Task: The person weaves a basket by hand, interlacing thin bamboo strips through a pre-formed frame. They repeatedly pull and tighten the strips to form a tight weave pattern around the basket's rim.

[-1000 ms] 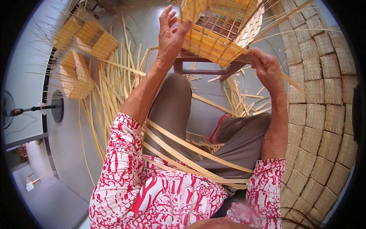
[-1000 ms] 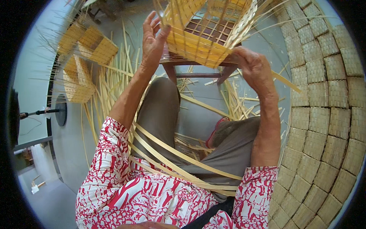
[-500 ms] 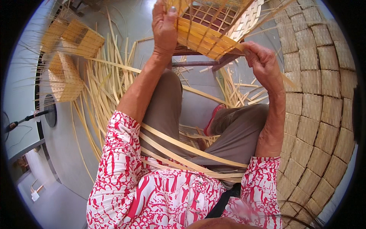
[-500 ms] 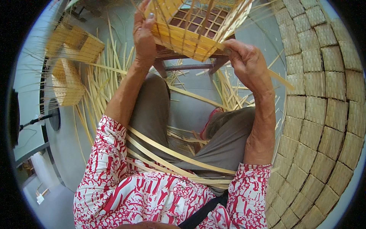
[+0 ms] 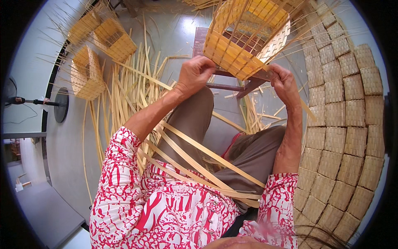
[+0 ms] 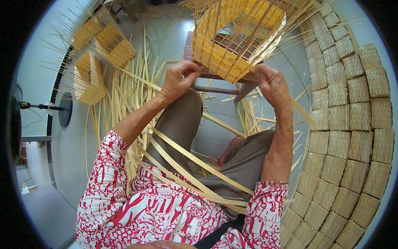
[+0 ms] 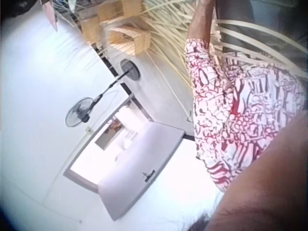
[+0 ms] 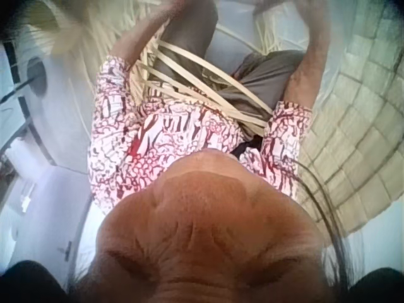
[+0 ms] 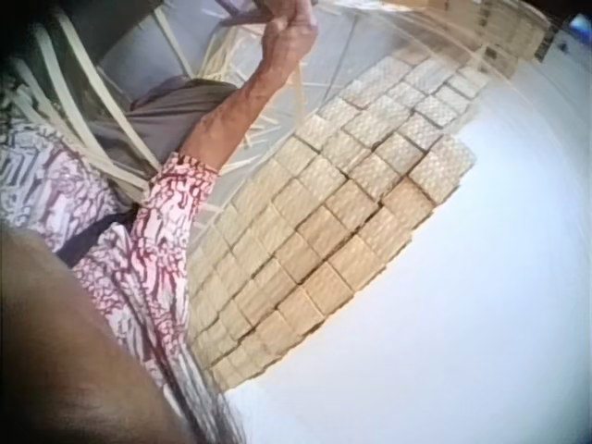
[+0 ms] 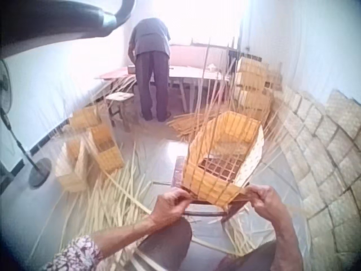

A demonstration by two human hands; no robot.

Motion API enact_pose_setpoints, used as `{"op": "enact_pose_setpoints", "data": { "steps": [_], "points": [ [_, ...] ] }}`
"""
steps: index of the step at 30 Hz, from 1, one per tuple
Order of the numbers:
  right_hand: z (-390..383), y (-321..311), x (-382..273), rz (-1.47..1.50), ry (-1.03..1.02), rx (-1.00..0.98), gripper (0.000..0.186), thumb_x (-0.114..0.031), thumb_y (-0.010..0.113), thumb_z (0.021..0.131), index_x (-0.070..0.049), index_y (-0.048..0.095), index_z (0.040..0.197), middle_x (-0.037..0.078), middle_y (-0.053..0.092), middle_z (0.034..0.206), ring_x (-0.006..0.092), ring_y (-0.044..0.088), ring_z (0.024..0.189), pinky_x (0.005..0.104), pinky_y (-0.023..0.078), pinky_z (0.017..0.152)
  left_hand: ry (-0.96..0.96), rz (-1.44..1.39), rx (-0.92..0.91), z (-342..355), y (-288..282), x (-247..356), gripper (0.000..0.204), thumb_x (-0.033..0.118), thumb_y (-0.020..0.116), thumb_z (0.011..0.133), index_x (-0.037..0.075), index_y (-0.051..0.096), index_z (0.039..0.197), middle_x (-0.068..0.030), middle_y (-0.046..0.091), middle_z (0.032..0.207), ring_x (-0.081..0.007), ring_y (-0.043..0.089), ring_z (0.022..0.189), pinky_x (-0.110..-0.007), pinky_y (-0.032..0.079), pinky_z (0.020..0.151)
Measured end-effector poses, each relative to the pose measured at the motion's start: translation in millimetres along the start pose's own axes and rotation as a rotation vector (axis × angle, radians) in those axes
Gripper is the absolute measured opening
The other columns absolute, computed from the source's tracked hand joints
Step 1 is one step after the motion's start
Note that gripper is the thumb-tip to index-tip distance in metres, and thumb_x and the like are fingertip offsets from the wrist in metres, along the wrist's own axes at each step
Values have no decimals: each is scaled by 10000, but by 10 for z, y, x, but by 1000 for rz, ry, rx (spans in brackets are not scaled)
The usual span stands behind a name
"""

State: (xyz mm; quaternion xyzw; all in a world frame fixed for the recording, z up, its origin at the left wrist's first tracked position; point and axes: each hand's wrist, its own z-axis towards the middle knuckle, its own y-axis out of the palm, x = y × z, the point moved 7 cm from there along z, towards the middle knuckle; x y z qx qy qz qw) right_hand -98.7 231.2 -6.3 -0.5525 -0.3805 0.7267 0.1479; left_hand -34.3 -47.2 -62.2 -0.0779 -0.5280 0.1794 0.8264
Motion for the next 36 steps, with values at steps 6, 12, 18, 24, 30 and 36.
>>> {"op": "enact_pose_setpoints", "data": {
  "steps": [6, 12, 18, 24, 30, 36],
  "points": [
    [58, 3, -178, -88, -261, 66, 144, -69, 583, 932, 28, 649, 1016, 126, 597, 722, 165, 532, 649, 335, 465, 632, 355, 206, -102, 241, 430, 730, 189, 63, 732, 861, 32, 702, 1046, -99, 684, 876, -171, 659, 684, -292, 525, 620],
    [23, 58, -152, -148, -154, 113, 173, -209, 602, 946, -95, 709, 1019, 175, 707, 886, 386, 676, 836, 441, 534, 743, 507, 393, -224, 622, 915, 1014, 314, 45, 648, 860, -19, 555, 1153, -237, 681, 925, -411, 681, 872, -474, 554, 725],
    [-83, 77, -399, -315, -242, 196, 123, -156, 609, 942, -78, 670, 1016, 133, 686, 829, 367, 674, 775, 442, 529, 683, 313, 498, -414, 715, 955, 813, 135, 105, 649, 939, 39, 563, 1019, -157, 721, 908, -282, 734, 720, -383, 574, 629],
    [-122, 94, -563, -398, -405, 303, 75, -129, 612, 931, -106, 667, 976, 109, 694, 826, 341, 684, 773, 446, 537, 696, 368, 413, -382, 673, 825, 906, 117, 100, 650, 940, 31, 580, 1005, -147, 715, 863, -252, 732, 697, -353, 568, 606],
    [-102, 180, -452, -390, -377, 275, 102, -209, 644, 937, -111, 668, 949, 97, 695, 807, 326, 689, 753, 438, 543, 679, 411, 448, -332, 525, 792, 898, 109, 68, 638, 919, 32, 581, 1005, -170, 687, 855, -367, 689, 826, -413, 543, 698],
    [-150, 200, -336, -485, -296, 273, 340, -454, 641, 928, -116, 669, 902, 96, 675, 741, 308, 697, 721, 417, 546, 609, 444, 420, -377, 334, 699, 938, 100, 53, 647, 914, 10, 593, 987, -165, 670, 821, -337, 682, 755, -398, 515, 649]
  ]
}}
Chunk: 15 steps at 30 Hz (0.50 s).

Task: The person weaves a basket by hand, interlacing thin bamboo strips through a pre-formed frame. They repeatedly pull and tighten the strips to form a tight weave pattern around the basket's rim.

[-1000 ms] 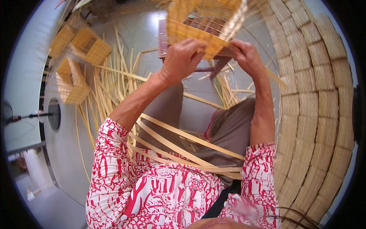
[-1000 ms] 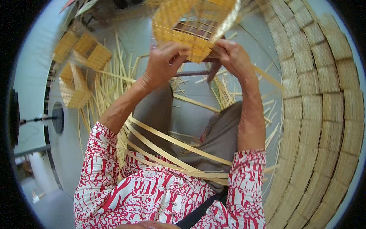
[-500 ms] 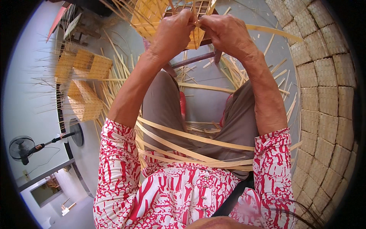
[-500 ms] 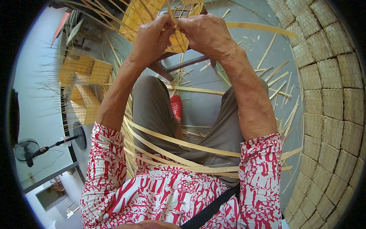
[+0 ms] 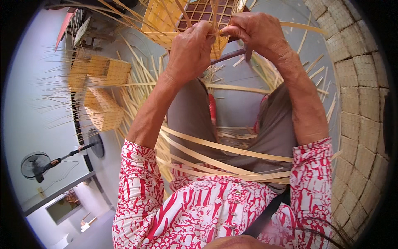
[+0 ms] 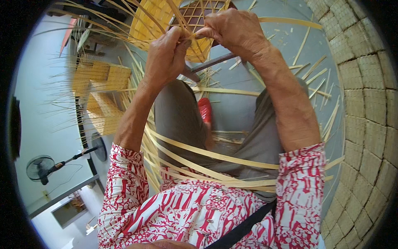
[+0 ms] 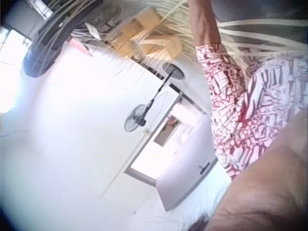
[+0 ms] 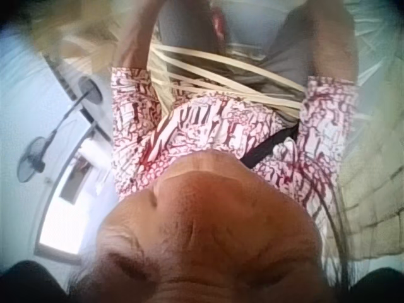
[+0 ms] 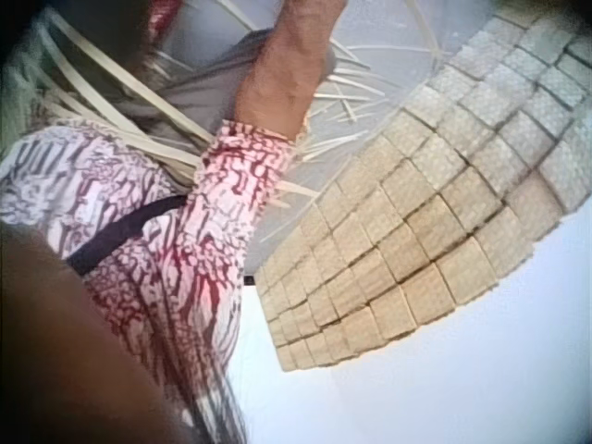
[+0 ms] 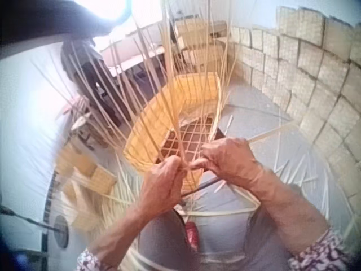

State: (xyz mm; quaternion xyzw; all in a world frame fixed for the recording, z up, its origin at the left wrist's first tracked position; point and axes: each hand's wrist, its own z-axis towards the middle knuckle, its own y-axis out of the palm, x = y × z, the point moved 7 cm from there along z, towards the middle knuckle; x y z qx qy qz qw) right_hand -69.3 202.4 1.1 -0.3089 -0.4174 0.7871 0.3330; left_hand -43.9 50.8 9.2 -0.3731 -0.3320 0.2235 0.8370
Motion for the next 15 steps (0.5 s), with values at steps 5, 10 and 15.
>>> {"op": "enact_pose_setpoints", "data": {
  "steps": [5, 10, 15],
  "points": [
    [18, 34, -169, 43, -53, 32, 431, -514, 634, 905, -99, 625, 785, 94, 645, 694, 307, 675, 675, 428, 516, 603, -41, -181, -77, -129, -108, -44, 93, 66, 653, 890, 45, 592, 957, -121, 644, 751, -335, 649, 716, -406, 493, 639],
    [165, 78, -331, 44, -221, -9, 485, -543, 599, 915, -93, 605, 735, 108, 633, 641, 284, 687, 627, 426, 520, 559, -10, -174, -155, -244, -249, -80, 81, -21, 616, 926, 2, 611, 1003, -71, 677, 727, -162, 701, 667, -284, 519, 582],
    [220, 9, -333, 39, -219, 54, 497, -553, 588, 922, -104, 600, 711, 104, 639, 648, 286, 687, 634, 417, 524, 573, -70, -179, -62, -225, -320, -208, 98, 34, 652, 895, 49, 608, 982, -79, 688, 730, -239, 718, 722, -342, 531, 629]
  ]
}}
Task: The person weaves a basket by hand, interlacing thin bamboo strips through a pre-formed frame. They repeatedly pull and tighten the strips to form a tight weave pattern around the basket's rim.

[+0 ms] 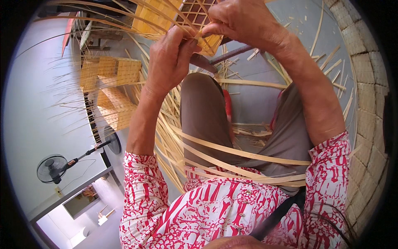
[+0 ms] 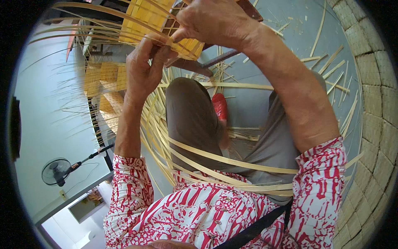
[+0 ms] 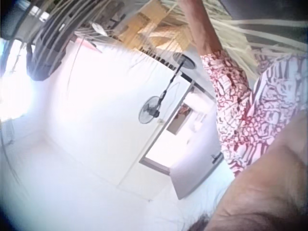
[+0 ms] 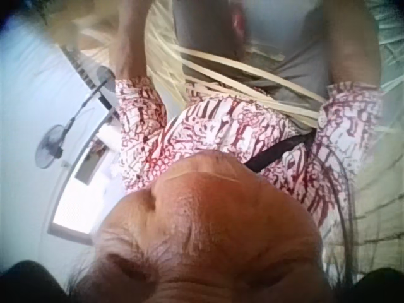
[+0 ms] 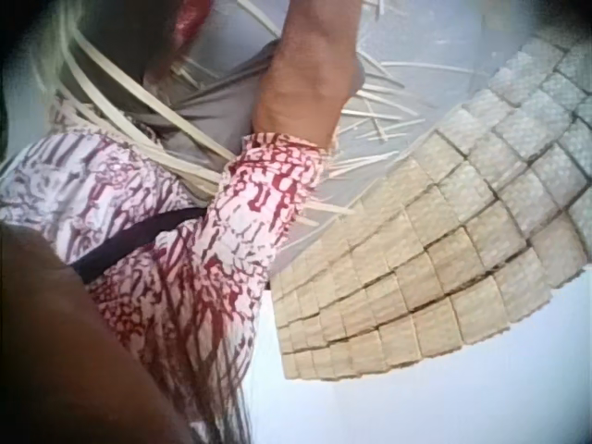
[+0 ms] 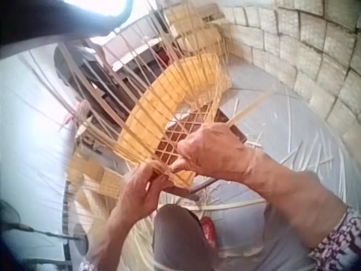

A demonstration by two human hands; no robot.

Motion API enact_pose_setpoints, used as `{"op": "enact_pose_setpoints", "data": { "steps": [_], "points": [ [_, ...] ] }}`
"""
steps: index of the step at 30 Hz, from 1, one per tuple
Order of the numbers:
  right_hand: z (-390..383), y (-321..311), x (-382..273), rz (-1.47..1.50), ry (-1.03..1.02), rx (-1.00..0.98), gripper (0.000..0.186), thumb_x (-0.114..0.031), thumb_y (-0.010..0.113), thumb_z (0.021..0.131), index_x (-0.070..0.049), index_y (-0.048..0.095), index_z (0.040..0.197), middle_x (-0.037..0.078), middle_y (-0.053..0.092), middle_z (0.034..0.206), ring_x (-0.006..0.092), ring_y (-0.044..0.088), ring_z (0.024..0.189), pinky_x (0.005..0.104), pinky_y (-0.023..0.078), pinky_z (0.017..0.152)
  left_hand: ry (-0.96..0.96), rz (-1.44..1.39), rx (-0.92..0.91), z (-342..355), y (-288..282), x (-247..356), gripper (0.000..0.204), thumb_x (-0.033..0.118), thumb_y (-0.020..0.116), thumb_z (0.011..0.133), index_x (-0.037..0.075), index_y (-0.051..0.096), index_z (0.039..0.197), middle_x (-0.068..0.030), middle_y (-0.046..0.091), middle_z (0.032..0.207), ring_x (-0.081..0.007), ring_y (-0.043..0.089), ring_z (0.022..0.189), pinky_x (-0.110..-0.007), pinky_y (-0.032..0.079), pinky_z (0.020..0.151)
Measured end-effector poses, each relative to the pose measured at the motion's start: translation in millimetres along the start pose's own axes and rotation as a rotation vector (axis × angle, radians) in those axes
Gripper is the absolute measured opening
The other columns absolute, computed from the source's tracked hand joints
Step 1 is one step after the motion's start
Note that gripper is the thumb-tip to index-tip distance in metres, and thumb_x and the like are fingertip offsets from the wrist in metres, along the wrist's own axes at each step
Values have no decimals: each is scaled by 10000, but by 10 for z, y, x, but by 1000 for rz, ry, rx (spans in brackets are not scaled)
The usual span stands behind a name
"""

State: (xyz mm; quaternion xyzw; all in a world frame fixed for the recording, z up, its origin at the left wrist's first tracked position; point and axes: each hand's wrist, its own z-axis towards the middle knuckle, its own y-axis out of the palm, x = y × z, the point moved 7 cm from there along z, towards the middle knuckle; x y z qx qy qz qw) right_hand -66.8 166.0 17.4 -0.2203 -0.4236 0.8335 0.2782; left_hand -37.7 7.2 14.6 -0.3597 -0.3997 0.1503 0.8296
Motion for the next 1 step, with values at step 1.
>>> {"op": "enact_pose_setpoints", "data": {
  "steps": [1],
  "points": [
    [23, -32, 3, 3, -7, 22, 492, -551, 587, 925, -108, 600, 710, 103, 642, 653, 290, 693, 666, 430, 526, 666, 4, 5, 15, 47, -42, 11, 98, 34, 652, 895, 49, 608, 982, -79, 688, 730, -239, 718, 722, -342, 531, 629]
  ]
}}
